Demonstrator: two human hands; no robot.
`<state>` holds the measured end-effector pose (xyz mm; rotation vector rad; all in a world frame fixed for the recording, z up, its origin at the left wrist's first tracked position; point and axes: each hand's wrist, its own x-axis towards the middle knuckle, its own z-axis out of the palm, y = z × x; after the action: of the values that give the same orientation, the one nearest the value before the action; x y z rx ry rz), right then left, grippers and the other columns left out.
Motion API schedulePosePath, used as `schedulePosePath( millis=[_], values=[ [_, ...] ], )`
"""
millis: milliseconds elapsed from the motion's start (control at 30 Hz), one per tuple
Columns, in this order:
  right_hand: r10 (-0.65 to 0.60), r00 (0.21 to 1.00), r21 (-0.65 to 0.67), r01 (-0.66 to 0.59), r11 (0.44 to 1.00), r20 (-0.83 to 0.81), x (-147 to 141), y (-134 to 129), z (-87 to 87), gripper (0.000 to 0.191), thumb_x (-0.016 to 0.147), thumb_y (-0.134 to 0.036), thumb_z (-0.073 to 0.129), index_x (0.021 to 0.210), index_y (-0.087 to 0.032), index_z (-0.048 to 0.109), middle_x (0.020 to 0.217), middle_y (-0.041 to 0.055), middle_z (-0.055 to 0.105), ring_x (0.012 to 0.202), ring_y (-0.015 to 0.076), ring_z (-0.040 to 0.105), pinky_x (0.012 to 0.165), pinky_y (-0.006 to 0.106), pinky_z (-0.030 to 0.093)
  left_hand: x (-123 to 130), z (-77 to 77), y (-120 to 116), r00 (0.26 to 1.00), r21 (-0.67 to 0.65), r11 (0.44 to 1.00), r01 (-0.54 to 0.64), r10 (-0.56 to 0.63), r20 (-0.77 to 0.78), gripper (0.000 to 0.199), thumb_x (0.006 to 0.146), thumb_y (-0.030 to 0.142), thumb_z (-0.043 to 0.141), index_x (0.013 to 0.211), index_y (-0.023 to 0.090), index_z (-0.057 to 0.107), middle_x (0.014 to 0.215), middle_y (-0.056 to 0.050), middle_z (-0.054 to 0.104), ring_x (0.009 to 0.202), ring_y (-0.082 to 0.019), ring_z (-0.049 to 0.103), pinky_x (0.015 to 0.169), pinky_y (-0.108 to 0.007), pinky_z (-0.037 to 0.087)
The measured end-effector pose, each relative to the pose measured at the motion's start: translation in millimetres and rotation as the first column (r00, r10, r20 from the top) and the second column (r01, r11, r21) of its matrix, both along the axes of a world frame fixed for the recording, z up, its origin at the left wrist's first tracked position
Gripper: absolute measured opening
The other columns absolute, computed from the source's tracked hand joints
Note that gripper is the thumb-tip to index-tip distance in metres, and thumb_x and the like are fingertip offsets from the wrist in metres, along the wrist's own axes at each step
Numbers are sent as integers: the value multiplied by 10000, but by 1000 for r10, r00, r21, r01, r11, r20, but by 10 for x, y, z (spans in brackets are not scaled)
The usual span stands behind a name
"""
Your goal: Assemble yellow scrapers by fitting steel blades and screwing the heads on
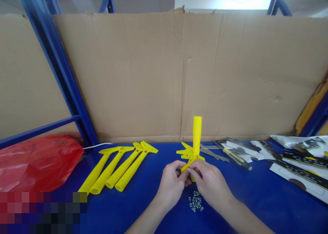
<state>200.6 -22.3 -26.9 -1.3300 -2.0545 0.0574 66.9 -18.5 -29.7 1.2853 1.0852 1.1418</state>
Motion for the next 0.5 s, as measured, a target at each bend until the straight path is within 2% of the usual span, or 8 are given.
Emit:
schedulePosePath(
  millis=[167,500],
  values=[
    [42,999,-7,-42,999,-16,15,16,-2,169,844,-172,506,729,-209,624,721,16,684,648,168,638,589,268,481,-8,-20,7,1000,-3,1000,-3,3,5,174,671,239,702,773,112,639,690,-28,664,505,-96,584,490,-211,462],
    [5,999,21,-4,1000,-38,-8,-12,-18,200,830,-181,487,684,-214,620,632,2,655,561,156,605,539,258,458,-11,-18,-6,1000,19,1000,-22,22,-14,132,679,209,685,761,120,634,696,-27,661,523,-110,591,513,-226,472]
  ],
)
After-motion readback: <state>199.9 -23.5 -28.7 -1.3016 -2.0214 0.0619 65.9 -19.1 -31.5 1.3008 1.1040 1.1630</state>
